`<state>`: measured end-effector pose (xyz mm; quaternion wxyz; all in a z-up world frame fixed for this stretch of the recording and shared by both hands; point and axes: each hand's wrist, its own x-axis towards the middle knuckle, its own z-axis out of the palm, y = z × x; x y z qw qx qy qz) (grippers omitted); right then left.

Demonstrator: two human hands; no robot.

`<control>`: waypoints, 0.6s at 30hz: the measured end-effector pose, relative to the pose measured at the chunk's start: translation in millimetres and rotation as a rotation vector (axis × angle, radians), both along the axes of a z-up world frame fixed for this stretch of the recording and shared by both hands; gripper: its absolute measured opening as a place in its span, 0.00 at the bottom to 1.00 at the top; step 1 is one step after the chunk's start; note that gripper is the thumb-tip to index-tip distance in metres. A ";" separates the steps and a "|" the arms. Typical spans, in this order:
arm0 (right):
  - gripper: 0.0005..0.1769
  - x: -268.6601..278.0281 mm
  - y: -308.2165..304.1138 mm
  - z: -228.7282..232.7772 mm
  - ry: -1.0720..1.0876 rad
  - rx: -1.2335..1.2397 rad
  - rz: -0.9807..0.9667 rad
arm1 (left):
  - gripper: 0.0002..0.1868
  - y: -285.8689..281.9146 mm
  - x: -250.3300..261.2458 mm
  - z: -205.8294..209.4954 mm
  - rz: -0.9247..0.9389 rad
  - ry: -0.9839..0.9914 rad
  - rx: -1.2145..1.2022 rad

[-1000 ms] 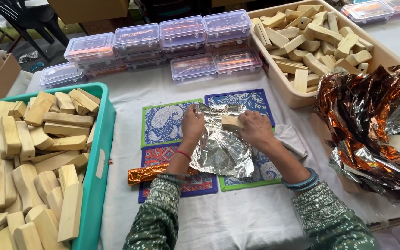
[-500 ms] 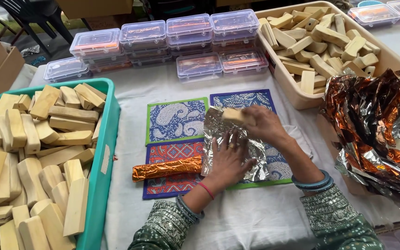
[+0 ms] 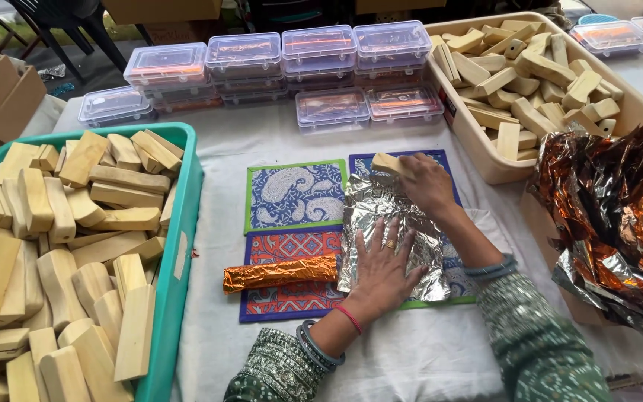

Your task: The person wraps wooden blocks in copper foil, folding the foil tightly around each block. The person then places the wrapped blocks into a clear plastic container and closes the lid.

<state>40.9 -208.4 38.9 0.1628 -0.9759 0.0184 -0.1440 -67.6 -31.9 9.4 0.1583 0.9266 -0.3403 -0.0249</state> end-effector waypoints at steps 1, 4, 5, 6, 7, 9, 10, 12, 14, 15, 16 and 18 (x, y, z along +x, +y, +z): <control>0.23 -8.2 2.9 10.2 0.001 -0.005 0.001 | 0.42 0.9 1.9 3.4 0.001 0.001 -0.005; 0.26 -33.7 8.2 21.9 0.106 0.153 0.023 | 0.42 1.8 -1.2 3.3 -0.006 0.028 -0.007; 0.26 -36.5 8.0 19.4 0.165 0.153 0.055 | 0.42 1.0 -0.9 1.1 -0.003 0.016 -0.005; 0.26 -38.9 7.5 17.3 0.222 0.153 0.087 | 0.42 0.1 0.0 -0.8 -0.001 0.002 -0.001; 0.26 -40.7 6.9 12.4 0.226 0.150 0.085 | 0.42 -1.2 -1.5 -1.7 -0.002 0.005 -0.004; 0.26 -40.8 7.0 4.6 0.213 0.116 0.128 | 0.41 -2.8 -1.7 -1.5 0.009 -0.016 0.035; 0.26 -39.4 7.9 3.2 0.210 0.116 0.133 | 0.41 -2.1 -2.1 1.7 0.014 -0.019 0.036; 0.28 -37.5 9.4 -0.3 0.191 0.150 0.117 | 0.41 -1.2 -3.7 7.8 0.020 0.012 0.081; 0.27 -32.3 7.7 -9.8 0.168 0.149 0.122 | 0.41 -2.1 -2.5 2.2 0.020 0.007 0.081; 0.26 -30.4 5.8 -14.8 0.147 0.145 0.124 | 0.41 -3.4 -2.0 -0.7 0.017 0.003 0.078; 0.26 -31.3 4.6 -14.9 0.146 0.147 0.120 | 0.41 -4.0 -2.5 -0.9 0.013 0.003 0.080; 0.27 -31.7 4.0 -15.2 0.095 0.154 0.144 | 0.41 -3.8 -2.7 -1.4 0.015 -0.012 0.056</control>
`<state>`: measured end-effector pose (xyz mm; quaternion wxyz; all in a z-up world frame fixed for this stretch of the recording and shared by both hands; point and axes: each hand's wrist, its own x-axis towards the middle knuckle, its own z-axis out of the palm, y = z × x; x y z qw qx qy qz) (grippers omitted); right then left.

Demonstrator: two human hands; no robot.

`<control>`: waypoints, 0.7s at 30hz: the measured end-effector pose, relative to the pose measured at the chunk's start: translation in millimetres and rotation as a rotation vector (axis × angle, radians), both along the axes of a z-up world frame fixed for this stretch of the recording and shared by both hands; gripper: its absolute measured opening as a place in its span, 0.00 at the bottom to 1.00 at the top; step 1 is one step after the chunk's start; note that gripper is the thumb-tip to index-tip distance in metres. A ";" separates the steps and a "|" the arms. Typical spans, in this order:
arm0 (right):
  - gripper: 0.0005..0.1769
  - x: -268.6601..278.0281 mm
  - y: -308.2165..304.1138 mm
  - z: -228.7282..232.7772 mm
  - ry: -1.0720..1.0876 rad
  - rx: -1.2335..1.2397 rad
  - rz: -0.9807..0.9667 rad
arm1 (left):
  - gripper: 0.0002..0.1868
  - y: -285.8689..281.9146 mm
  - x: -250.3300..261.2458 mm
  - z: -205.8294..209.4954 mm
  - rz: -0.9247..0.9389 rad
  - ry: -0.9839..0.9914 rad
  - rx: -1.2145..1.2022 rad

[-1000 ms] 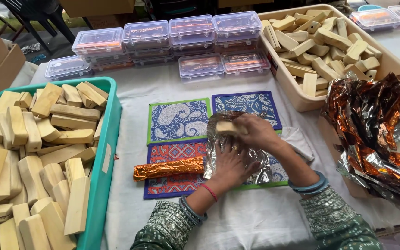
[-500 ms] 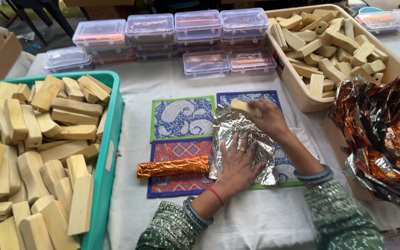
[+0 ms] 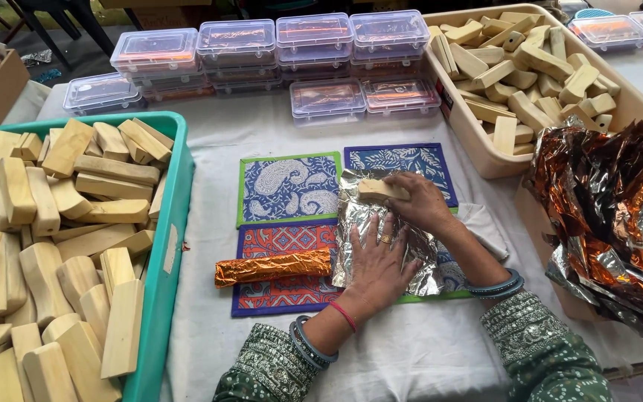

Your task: The person wraps wooden blocks in copper foil, folding the foil tightly around each block. The person then places the wrapped blocks into a clear plastic container and closes the lid.

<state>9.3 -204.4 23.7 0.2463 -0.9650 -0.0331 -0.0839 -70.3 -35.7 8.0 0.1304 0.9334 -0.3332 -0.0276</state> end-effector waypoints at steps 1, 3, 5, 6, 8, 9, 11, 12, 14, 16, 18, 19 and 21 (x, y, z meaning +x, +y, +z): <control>0.27 -1.4 1.7 2.5 0.000 0.003 0.000 | 0.41 1.3 -0.8 2.6 0.000 0.000 0.003; 0.28 -4.1 4.2 8.3 0.050 -0.002 -0.001 | 0.41 3.1 -2.2 8.1 -0.003 0.018 0.014; 0.27 -5.2 4.6 12.1 0.071 -0.004 -0.009 | 0.41 1.3 -0.9 5.2 -0.007 0.009 0.019; 0.27 -6.2 5.4 13.6 0.095 -0.006 -0.015 | 0.41 1.0 -0.7 3.7 -0.009 0.003 0.025; 0.27 -3.9 1.4 8.0 0.059 0.001 0.001 | 0.40 0.3 -0.5 1.5 -0.009 -0.008 0.012; 0.27 -2.7 -0.1 5.2 0.024 0.007 0.018 | 0.40 0.3 -0.5 0.4 -0.006 -0.018 -0.002; 0.27 -4.4 1.0 6.4 0.008 0.019 0.032 | 0.40 0.7 -1.3 1.1 -0.004 -0.013 0.003; 0.27 -4.4 0.9 8.1 -0.009 0.027 0.046 | 0.40 0.2 -0.9 2.0 -0.003 -0.009 0.004; 0.27 0.1 -4.6 8.6 -0.007 0.052 0.049 | 0.40 0.7 -1.5 5.0 -0.001 -0.002 0.011; 0.27 7.4 -13.7 5.2 -0.003 0.075 0.052 | 0.40 1.5 -1.6 3.9 -0.001 0.007 0.016; 0.23 17.1 -27.7 -2.2 -0.081 0.080 0.014 | 0.40 1.4 -1.7 -1.5 0.001 -0.008 -0.011; 0.23 19.4 -30.1 -1.2 -0.080 0.078 0.014 | 0.40 0.8 -2.2 -2.1 0.001 -0.007 -0.013; 0.21 23.6 -34.6 -0.2 -0.103 0.056 -0.041 | 0.40 0.6 -2.4 -2.8 -0.001 -0.029 -0.020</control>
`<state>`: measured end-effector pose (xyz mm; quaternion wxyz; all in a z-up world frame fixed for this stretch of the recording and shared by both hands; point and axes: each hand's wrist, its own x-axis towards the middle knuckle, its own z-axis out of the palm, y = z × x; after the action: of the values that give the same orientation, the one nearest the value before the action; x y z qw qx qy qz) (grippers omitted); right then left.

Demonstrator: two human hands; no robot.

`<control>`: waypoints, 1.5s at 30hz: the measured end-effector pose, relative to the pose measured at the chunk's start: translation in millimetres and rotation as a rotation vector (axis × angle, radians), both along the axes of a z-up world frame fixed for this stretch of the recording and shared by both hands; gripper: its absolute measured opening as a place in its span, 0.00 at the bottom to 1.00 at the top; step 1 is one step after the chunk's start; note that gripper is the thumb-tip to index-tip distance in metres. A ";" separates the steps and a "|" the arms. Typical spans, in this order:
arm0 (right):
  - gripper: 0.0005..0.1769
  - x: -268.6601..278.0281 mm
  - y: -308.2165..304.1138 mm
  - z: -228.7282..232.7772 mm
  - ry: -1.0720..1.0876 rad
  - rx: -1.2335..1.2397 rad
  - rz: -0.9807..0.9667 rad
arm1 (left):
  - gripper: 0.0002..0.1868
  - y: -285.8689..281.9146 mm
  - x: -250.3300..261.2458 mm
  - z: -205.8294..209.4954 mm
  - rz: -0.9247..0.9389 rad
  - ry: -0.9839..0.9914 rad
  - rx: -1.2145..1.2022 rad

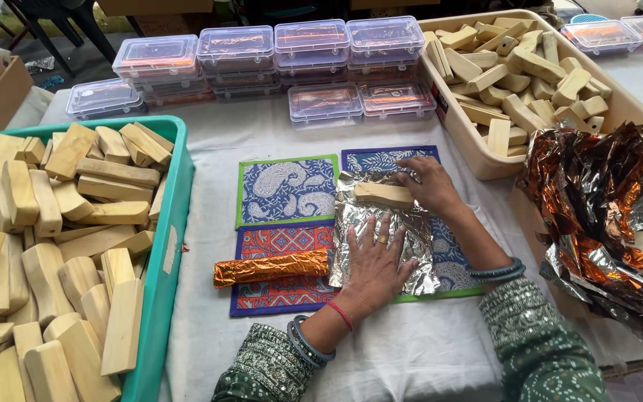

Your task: The person wraps wooden blocks in copper foil, folding the foil tightly around each block. The person then places the wrapped blocks into a clear plastic container and closes the lid.

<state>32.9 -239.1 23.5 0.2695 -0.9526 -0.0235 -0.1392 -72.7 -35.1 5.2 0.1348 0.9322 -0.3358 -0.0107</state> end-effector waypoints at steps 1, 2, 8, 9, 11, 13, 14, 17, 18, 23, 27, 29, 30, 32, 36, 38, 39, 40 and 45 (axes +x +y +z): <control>0.21 3.0 -0.4 0.7 -0.003 0.004 -0.004 | 0.40 0.2 0.6 3.3 -0.004 -0.003 0.004; 0.20 6.0 -0.8 1.4 0.026 0.002 0.004 | 0.40 0.3 1.1 6.7 -0.003 0.009 0.018; 0.11 9.4 5.4 7.7 0.138 -0.020 -0.009 | 0.38 6.0 19.1 21.6 0.015 0.002 0.007; 0.07 6.4 6.4 9.4 0.130 -0.019 -0.017 | 0.36 7.4 26.1 22.2 0.026 -0.035 -0.032; 0.06 3.4 2.3 0.7 0.064 -0.028 0.003 | 0.31 12.7 45.7 33.6 0.060 -0.138 -0.118; 0.05 0.4 -0.9 -8.4 -0.001 -0.041 0.027 | 0.26 15.4 68.6 33.6 0.099 -0.241 -0.207; 0.04 -1.2 -2.1 -13.1 -0.047 -0.037 0.047 | 0.25 15.6 81.6 28.2 0.108 -0.261 -0.189; 0.04 -7.4 -2.1 -19.2 -0.112 -0.014 0.070 | 0.25 15.3 100.1 33.4 0.136 -0.222 -0.117; 0.04 -9.7 -1.9 -20.2 -0.126 0.006 0.072 | 0.25 14.7 102.9 38.6 0.154 -0.160 -0.063; 0.03 -16.5 3.9 -20.5 -0.131 0.009 0.028 | 0.28 8.5 110.7 24.4 0.148 -0.227 -0.075; 0.02 -17.1 2.1 -19.4 -0.174 -0.005 0.029 | 0.24 9.7 113.6 13.4 0.173 -0.222 -0.043; 0.02 -18.3 -0.5 -15.6 -0.168 0.016 0.048 | 0.26 8.6 117.1 2.9 0.175 -0.253 -0.044; 0.02 -19.3 -1.6 -13.9 -0.162 0.034 0.069 | 0.28 8.4 118.5 -2.7 0.179 -0.282 -0.048; 0.02 -18.5 -4.2 -12.7 -0.161 0.047 0.099 | 0.29 6.6 118.7 0.7 0.201 -0.243 -0.010; 0.04 -17.2 -5.7 -10.0 -0.150 0.040 0.160 | 0.50 12.6 109.3 33.6 0.136 -0.576 -0.139; 0.05 -20.1 -5.8 -9.3 -0.150 0.029 0.168 | 0.51 14.4 113.3 40.1 0.055 -0.566 -0.113; 0.07 -20.5 -6.1 -7.9 -0.156 0.014 0.179 | 0.53 15.2 115.9 44.1 -0.022 -0.560 -0.090; 0.07 -20.8 -6.3 -8.9 -0.154 0.014 0.178 | 0.53 13.9 122.0 34.5 -0.022 -0.558 -0.090; 0.06 -18.4 -9.7 -9.3 -0.156 -0.005 0.217 | 0.17 13.3 132.5 20.0 -0.064 -0.275 0.037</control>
<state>14.4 -248.8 14.2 0.2779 -0.9314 -0.1477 -0.1830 59.7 -21.8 25.2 0.0700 0.9160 -0.3804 0.1068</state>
